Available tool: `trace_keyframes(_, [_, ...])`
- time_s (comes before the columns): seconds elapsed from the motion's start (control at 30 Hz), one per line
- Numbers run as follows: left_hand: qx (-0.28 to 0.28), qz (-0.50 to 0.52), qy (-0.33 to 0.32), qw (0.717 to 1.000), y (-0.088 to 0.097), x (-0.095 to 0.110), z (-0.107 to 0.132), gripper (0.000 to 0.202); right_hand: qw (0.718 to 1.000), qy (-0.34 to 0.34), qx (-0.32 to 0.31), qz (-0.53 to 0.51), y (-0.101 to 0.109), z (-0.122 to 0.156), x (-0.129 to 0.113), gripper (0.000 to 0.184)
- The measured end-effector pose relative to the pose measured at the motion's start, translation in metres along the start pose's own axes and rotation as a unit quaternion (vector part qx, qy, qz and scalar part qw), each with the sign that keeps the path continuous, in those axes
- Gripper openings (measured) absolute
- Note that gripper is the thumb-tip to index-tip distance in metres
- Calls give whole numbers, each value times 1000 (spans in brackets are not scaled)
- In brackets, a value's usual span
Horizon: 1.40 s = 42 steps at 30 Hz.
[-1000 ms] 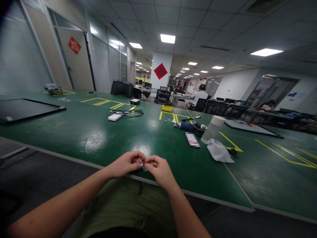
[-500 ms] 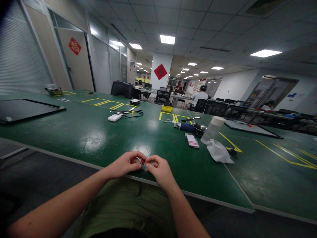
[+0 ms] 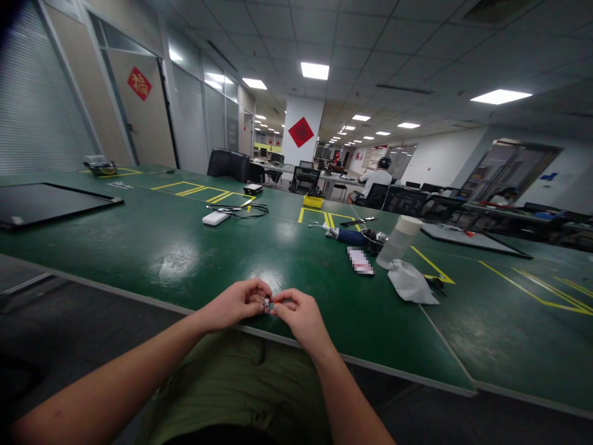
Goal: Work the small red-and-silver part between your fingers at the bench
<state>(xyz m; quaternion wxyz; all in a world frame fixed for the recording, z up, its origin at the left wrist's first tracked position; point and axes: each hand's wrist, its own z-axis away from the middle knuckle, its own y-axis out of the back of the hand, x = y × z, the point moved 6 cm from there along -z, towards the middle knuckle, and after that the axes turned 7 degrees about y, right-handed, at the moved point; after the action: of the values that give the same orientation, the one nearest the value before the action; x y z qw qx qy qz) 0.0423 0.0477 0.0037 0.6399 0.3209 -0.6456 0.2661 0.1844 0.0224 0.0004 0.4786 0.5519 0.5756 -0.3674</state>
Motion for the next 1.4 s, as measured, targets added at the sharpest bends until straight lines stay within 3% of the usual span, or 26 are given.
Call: trace_keyframes(1.4, [33,-58,-23,998,1,8,4,24,1000,3,-4,16,-1,1,-6,22])
